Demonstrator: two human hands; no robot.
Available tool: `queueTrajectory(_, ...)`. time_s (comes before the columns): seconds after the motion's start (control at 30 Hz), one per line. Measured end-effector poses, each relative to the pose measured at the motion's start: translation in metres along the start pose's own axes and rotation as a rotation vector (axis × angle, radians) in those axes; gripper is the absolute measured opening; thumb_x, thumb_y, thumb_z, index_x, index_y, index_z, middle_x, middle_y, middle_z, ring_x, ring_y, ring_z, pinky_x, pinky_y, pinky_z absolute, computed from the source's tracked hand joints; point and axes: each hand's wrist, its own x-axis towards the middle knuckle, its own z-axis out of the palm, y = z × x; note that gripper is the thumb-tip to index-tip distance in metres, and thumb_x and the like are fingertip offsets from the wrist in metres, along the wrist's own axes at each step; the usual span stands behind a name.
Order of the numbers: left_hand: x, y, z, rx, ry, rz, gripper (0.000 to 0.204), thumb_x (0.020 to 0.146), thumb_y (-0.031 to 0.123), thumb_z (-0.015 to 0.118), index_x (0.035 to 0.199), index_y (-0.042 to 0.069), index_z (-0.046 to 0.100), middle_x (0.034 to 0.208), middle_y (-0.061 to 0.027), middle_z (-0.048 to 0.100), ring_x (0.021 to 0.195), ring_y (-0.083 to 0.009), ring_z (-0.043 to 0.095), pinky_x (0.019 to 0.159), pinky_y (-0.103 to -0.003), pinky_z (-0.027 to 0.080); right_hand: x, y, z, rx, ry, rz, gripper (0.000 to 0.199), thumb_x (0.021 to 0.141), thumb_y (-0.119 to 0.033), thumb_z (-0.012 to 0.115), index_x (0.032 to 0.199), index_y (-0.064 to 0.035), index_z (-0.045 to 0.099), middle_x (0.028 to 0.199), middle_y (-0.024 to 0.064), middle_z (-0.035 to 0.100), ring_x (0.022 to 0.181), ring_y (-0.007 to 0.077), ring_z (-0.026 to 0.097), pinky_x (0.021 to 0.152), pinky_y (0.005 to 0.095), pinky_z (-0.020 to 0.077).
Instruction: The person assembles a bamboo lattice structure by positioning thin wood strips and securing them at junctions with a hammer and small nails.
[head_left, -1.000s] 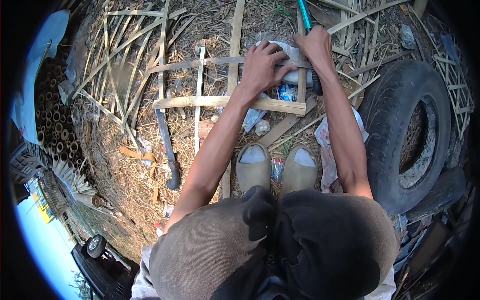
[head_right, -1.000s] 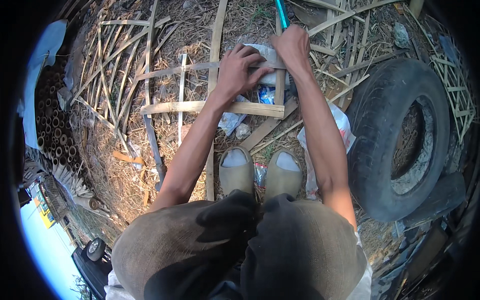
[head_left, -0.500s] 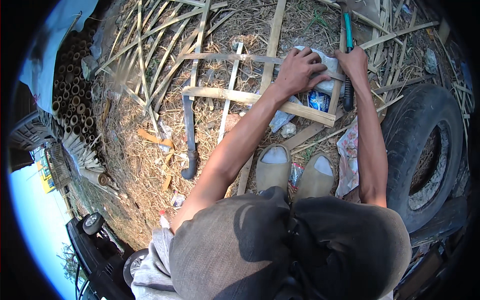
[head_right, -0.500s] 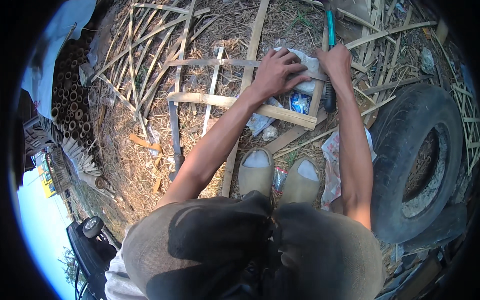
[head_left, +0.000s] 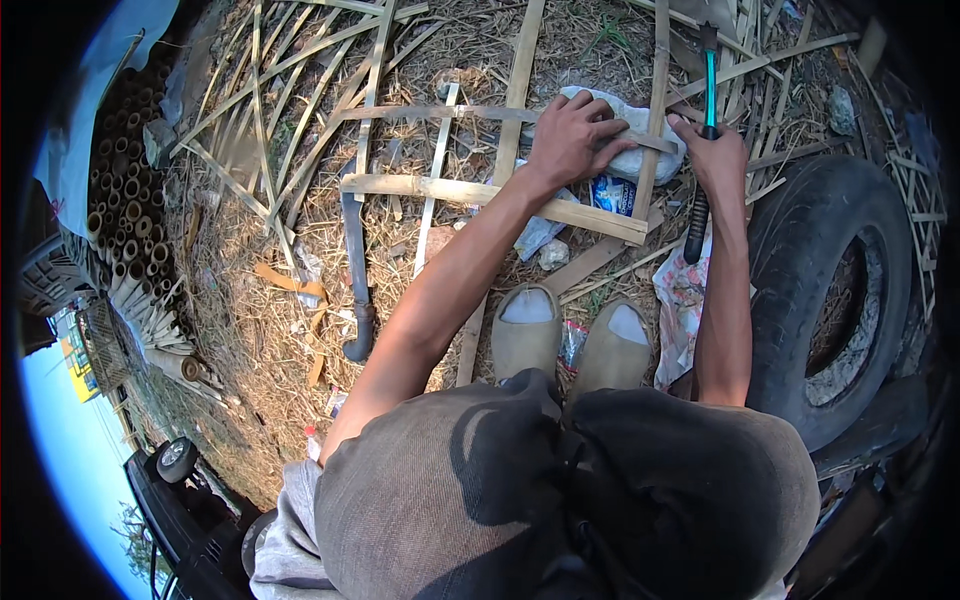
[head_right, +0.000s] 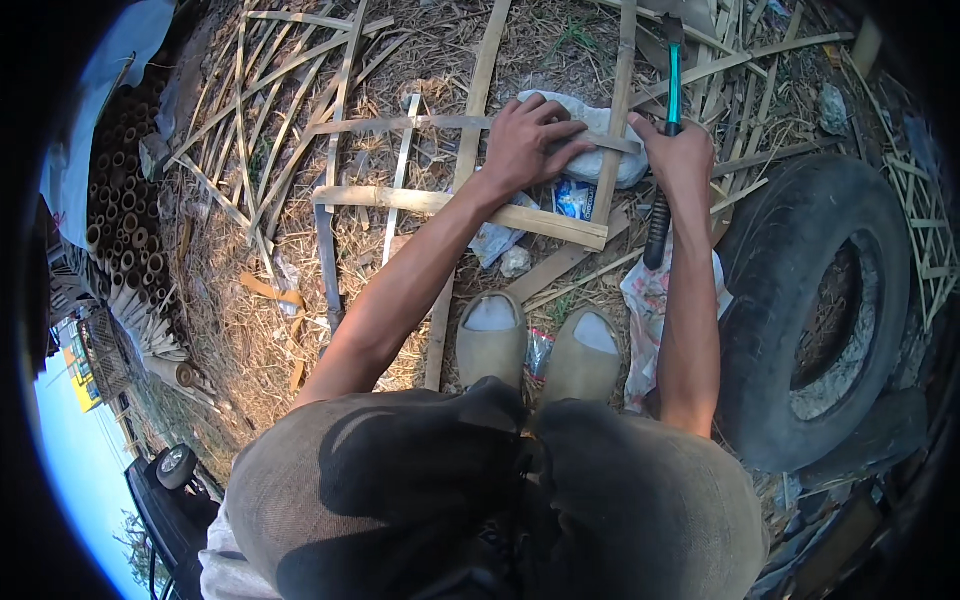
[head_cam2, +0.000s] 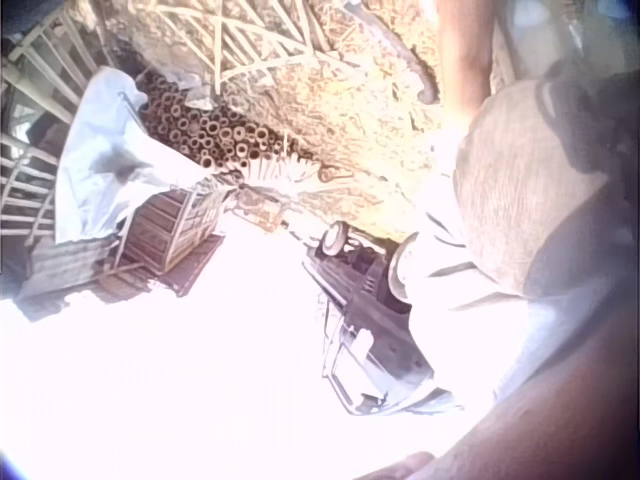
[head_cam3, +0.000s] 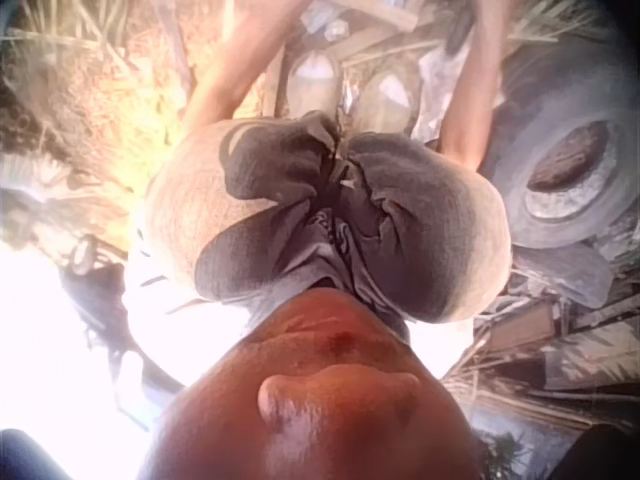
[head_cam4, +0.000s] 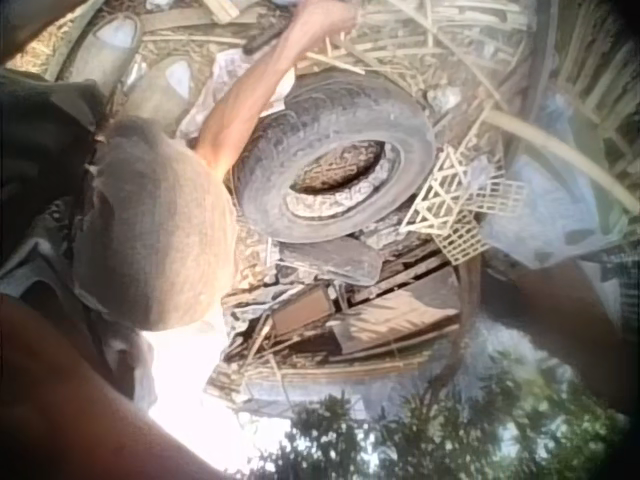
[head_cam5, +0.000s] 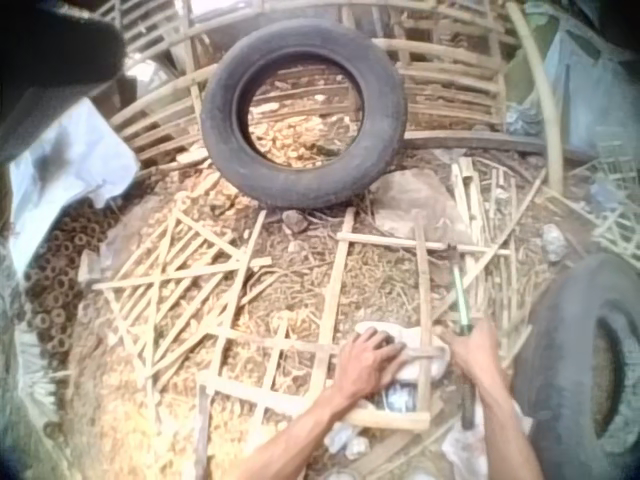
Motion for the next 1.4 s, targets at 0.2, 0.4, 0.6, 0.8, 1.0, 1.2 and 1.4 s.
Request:
queueTrajectory(0.2, 0.006, 0.005, 0.002, 0.009, 0.029, 0.022, 0.031, 0.083, 0.047, 0.081, 0.095, 0.019, 0.084, 0.093, 0.0017, 0.072, 0.092, -0.0202, 0.066, 0.08, -0.037, 0.05, -0.02, 0.029, 0.019, 0.086, -0.017, 0.1, 0.059, 0.075, -0.055, 0.088, 0.079, 0.0003, 0.068, 0.078, 0.0168, 0.071, 0.076, 0.0312, 0.07, 0.078, 0.0428, 0.0542)
queueTrajectory(0.4, 0.004, 0.003, -0.003, 0.003, -0.002, -0.007, 0.033, 0.084, 0.048, 0.081, 0.096, 0.018, 0.083, 0.096, 0.001, 0.073, 0.096, -0.0223, 0.066, 0.084, -0.039, 0.05, -0.018, 0.048, 0.032, 0.154, -0.059, 0.098, 0.065, 0.074, -0.062, 0.087, 0.078, 0.0005, 0.069, 0.076, 0.015, 0.071, 0.072, 0.027, 0.069, 0.075, 0.0409, 0.0546)
queueTrajectory(0.6, 0.005, 0.01, -0.008, 0.057, -0.058, -0.015, 0.034, 0.087, 0.048, 0.078, 0.103, 0.018, 0.082, 0.102, -0.0008, 0.071, 0.101, -0.023, 0.065, 0.086, -0.038, 0.049, -0.012, 0.051, 0.032, 0.145, -0.065, 0.142, 0.059, 0.073, -0.06, 0.091, 0.077, -0.0063, 0.066, 0.072, 0.0024, 0.064, 0.064, 0.0136, 0.057, 0.062, 0.0303, 0.0484)
queueTrajectory(0.8, 0.007, -0.002, -0.011, -0.015, -0.173, 0.076, 0.029, 0.092, 0.038, 0.075, 0.109, 0.017, 0.081, 0.103, -0.0029, 0.071, 0.099, -0.0248, 0.065, 0.088, -0.039, 0.048, -0.017, 0.046, 0.034, 0.339, -0.076, 0.197, 0.059, 0.071, -0.053, 0.094, 0.08, -0.0016, 0.067, 0.078, 0.0089, 0.069, 0.07, 0.0191, 0.064, 0.071, 0.0356, 0.0522)
queueTrajectory(1.0, 0.005, -0.005, -0.017, 0.046, -0.187, 0.161, 0.026, 0.091, 0.033, 0.075, 0.111, 0.017, 0.079, 0.105, -0.0008, 0.069, 0.101, -0.0223, 0.063, 0.09, -0.04, 0.047, -0.028, 0.04, 0.035, 0.36, -0.11, 0.252, 0.068, 0.07, -0.054, 0.094, 0.098, 0.0042, 0.071, 0.089, 0.0105, 0.072, 0.073, 0.0177, 0.068, 0.07, 0.03, 0.056)
queueTrajectory(1.2, 0.0, -0.008, -0.024, 0.042, -0.159, 0.128, 0.03, 0.09, 0.034, 0.077, 0.115, 0.018, 0.077, 0.107, 0.0, 0.067, 0.105, -0.0203, 0.061, 0.091, -0.041, 0.046, -0.032, 0.039, 0.041, 0.472, -0.101, 0.269, 0.069, 0.07, -0.051, 0.096, 0.101, 0.005, 0.069, 0.097, 0.0112, 0.071, 0.08, 0.0199, 0.069, 0.072, 0.0315, 0.0576)
queueTrajectory(1.4, -0.014, 0.039, -0.05, -0.009, -0.056, -0.205, 0.032, 0.089, 0.038, 0.078, 0.102, 0.009, 0.076, 0.104, -0.0063, 0.068, 0.103, -0.0267, 0.063, 0.094, -0.044, 0.045, -0.033, 0.037, 0.029, 0.475, -0.113, 0.286, 0.071, 0.069, -0.05, 0.096, 0.104, 0.0055, 0.068, 0.099, 0.0142, 0.072, 0.081, 0.0207, 0.071, 0.073, 0.0316, 0.0587)
